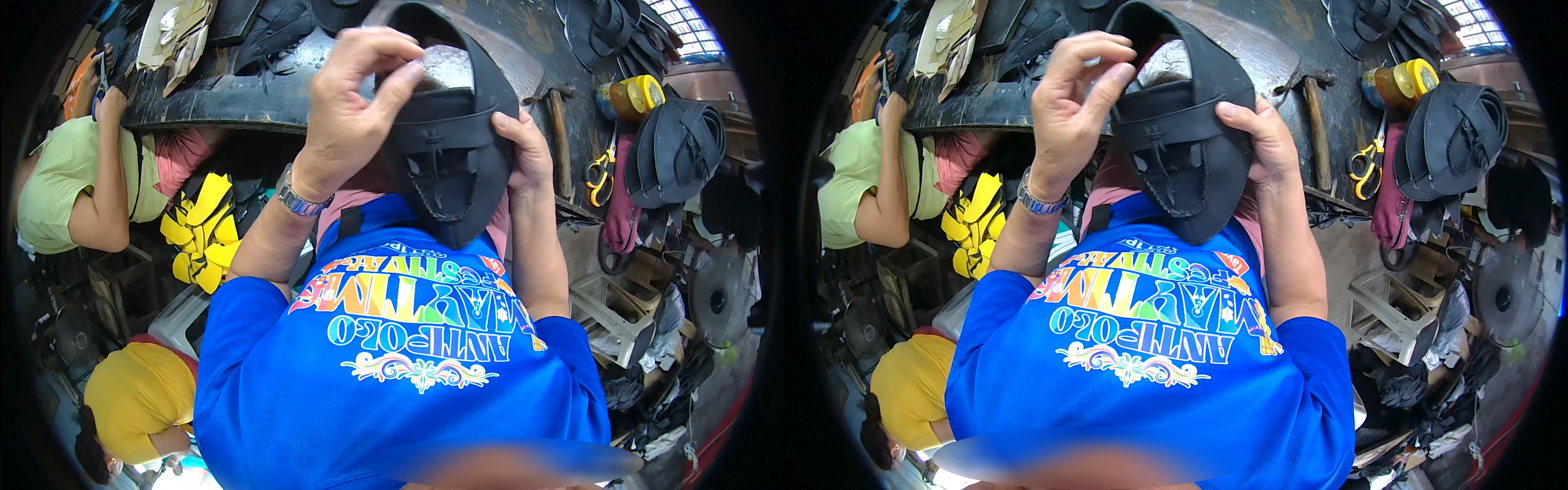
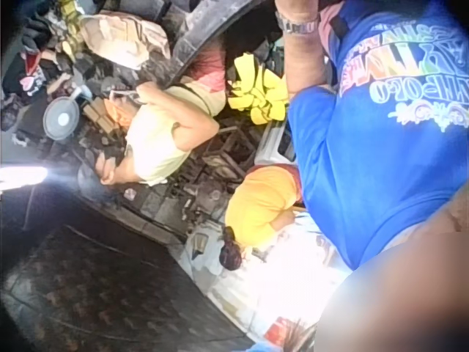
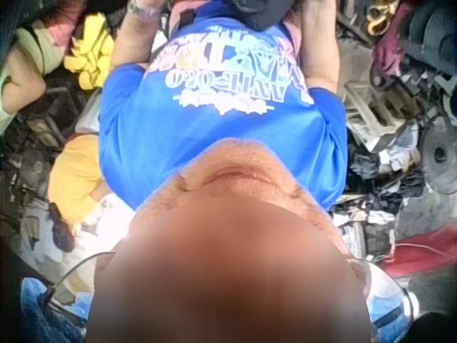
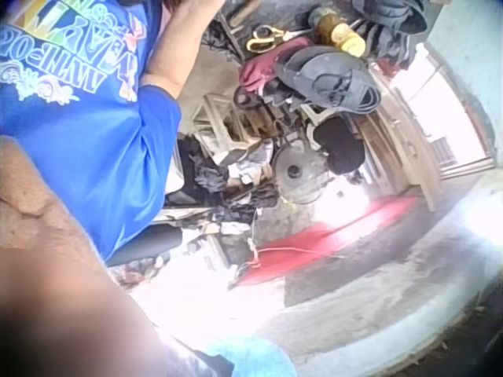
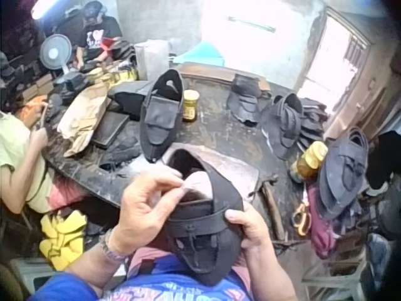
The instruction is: The person assembles black slipper uppers by hand, attaching small black fabric pieces to the vamp area and repeatedly inspecting the fit and alignment. The person handles multiple slipper uppers one at a time, turning them over and adjusting the attached pieces.
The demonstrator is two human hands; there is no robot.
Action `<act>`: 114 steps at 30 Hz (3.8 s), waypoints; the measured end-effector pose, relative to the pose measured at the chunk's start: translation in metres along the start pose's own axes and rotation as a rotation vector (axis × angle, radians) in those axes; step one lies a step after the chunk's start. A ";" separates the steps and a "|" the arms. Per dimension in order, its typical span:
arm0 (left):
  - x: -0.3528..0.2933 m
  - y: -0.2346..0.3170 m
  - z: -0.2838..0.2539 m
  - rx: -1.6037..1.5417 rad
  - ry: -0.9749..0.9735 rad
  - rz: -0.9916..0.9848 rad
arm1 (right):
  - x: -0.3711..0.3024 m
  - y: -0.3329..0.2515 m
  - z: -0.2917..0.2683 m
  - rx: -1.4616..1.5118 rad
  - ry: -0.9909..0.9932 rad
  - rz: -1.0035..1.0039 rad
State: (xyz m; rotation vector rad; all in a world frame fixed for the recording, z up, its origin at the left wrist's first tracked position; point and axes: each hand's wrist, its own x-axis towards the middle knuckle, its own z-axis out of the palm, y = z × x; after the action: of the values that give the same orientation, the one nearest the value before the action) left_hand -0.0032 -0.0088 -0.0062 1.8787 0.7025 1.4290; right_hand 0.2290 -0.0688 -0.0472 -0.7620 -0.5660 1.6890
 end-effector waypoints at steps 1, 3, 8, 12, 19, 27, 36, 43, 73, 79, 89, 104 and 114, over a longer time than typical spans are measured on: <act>-0.003 -0.002 -0.003 0.064 0.052 -0.038 | 0.000 0.001 -0.005 0.068 -0.024 0.004; -0.013 -0.007 -0.005 -0.092 0.130 -0.347 | -0.002 0.005 -0.012 0.140 -0.027 -0.018; -0.053 -0.006 0.005 -0.979 0.033 -1.029 | -0.008 0.011 -0.020 0.256 -0.028 -0.056; -0.064 -0.008 0.015 -1.184 0.116 -1.204 | -0.010 0.010 -0.019 0.228 0.001 -0.051; -0.059 -0.024 0.019 -1.206 0.141 -1.072 | -0.009 0.008 -0.024 0.220 0.023 -0.024; -0.070 -0.037 0.023 -1.344 0.182 -0.995 | -0.014 0.028 -0.024 0.473 0.090 0.094; -0.082 -0.057 0.023 -1.602 0.083 -1.060 | -0.015 0.043 -0.022 0.524 0.098 0.132; -0.065 -0.058 0.012 -1.631 -0.026 -1.069 | -0.013 0.018 0.006 0.349 0.009 0.027; 0.007 -0.106 -0.004 -0.786 0.079 -0.527 | -0.049 -0.038 -0.056 -1.998 0.792 -0.261; 0.008 -0.099 0.000 -0.741 0.112 -0.644 | -0.046 -0.041 0.009 -1.110 0.633 -0.557; 0.011 -0.098 0.002 -0.774 0.125 -0.630 | -0.014 -0.017 0.008 -1.352 0.403 -0.728; 0.010 -0.098 0.001 -0.757 0.112 -0.640 | -0.013 -0.017 0.031 -1.724 0.326 -0.409; 0.007 -0.096 0.005 -0.759 0.106 -0.638 | -0.017 -0.013 0.031 -1.580 0.250 -0.546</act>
State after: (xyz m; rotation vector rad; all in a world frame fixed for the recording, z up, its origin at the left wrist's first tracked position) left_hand 0.0012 0.0567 -0.0773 0.8890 0.6083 1.1396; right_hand 0.2170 -0.0817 -0.0138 -1.6388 -1.7567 0.3515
